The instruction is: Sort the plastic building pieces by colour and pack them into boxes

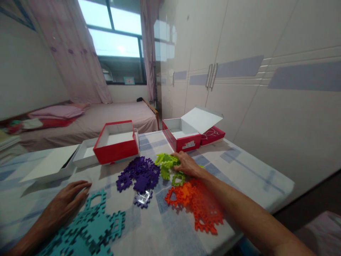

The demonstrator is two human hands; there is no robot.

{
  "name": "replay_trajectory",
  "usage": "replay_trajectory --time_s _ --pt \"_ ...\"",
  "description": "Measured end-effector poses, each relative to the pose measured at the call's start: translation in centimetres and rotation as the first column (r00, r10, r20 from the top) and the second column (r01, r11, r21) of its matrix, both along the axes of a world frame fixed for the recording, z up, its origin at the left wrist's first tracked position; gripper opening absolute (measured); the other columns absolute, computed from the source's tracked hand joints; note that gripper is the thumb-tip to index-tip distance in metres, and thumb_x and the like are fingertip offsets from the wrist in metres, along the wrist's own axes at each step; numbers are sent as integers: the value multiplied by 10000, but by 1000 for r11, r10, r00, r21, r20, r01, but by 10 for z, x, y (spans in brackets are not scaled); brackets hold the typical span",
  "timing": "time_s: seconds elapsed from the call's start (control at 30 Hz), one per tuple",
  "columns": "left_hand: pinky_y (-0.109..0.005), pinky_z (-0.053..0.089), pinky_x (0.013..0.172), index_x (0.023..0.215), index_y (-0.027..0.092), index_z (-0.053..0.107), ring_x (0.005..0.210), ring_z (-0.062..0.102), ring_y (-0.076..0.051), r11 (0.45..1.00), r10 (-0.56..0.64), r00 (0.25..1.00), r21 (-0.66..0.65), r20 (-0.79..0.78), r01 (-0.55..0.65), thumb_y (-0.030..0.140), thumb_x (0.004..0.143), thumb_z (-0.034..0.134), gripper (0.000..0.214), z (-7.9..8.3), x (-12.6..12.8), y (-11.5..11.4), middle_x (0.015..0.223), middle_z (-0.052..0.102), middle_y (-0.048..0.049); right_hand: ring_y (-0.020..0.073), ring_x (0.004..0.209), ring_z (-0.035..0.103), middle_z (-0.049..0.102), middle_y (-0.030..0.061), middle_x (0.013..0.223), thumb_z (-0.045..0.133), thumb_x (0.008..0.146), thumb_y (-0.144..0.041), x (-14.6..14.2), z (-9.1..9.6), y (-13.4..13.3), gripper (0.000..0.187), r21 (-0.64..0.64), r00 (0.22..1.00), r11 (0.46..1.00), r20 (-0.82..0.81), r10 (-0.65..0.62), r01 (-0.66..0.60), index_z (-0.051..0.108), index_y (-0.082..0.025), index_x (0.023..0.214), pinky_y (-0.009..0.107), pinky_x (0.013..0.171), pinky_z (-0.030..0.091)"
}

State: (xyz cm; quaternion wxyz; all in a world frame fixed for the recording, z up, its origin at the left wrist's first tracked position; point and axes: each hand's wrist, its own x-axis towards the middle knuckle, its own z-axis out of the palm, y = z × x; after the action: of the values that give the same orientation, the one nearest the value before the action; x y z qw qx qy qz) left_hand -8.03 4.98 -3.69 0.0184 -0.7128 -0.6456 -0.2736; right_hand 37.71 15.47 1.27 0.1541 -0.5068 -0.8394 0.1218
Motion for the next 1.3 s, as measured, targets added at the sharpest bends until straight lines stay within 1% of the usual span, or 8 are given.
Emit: replay_trajectory --time_s 0.27,0.53,0.67,0.8,0.9,0.97,1.07,1.3 --pt "-376 512 898 951 203 712 988 636 -244 1000 17 1000 -5 -9 -17 538 833 394 477 0 3 -2 1063 672 -95 191 874 579 624 46 952 556 688 -204 8 5 5 471 -22 935 992 -332 -126 126 608 -186 1155 317 818 463" --pt "-362 501 907 960 207 708 996 629 -236 1000 24 1000 -9 -12 -24 534 836 392 472 0 4 -3 1077 666 -90 111 613 530 609 -5 771 575 689 -259 11 80 39 293 -424 459 893 -770 -443 151 558 -201 975 196 474 413" --pt "-365 509 897 961 204 709 991 634 -242 1000 12 1000 -15 -17 -12 558 831 388 496 -1 2 -2 1075 669 -94 115 646 531 584 -2 724 558 737 -226 12 112 74 172 -444 391 843 -749 -535 304 543 -186 903 217 526 459" --pt "-353 516 884 953 210 707 982 638 -238 1000 7 1000 -2 -19 -7 559 836 385 489 -2 1 -1 1061 673 -88 189 876 579 633 57 886 642 720 -274 23 118 89 216 -401 427 820 -710 -559 407 581 -181 905 318 717 514" --pt "-362 514 889 957 207 706 986 635 -242 1000 7 1000 4 -17 -7 553 837 387 485 -3 1 -1 1063 669 -91 247 1090 541 619 122 1101 662 714 -287 35 105 72 357 -151 589 803 -605 -536 576 598 -157 1040 367 910 451" --pt "-375 511 897 966 203 705 989 633 -247 1000 6 1000 0 -16 -6 555 837 385 493 -3 1 -1 1070 666 -96 262 1097 555 617 141 1147 622 747 -327 44 88 50 409 -34 768 864 -441 -464 502 599 -140 1109 379 943 431" --pt "-386 506 907 968 194 706 991 632 -253 1000 2 1000 -4 -9 -2 572 835 371 522 -2 2 -1 1078 662 -107 280 1038 593 636 143 1146 624 734 -421 58 60 13 491 -175 967 965 -128 -219 195 619 -143 1138 386 909 452" --pt "-419 508 907 962 197 707 999 632 -268 1000 1 1000 -11 -10 -1 590 837 357 541 -2 1 -1 1078 665 -116 294 1036 572 621 164 1125 689 620 -438 73 25 -23 623 -254 973 957 213 -85 139 629 -106 1143 360 906 434"
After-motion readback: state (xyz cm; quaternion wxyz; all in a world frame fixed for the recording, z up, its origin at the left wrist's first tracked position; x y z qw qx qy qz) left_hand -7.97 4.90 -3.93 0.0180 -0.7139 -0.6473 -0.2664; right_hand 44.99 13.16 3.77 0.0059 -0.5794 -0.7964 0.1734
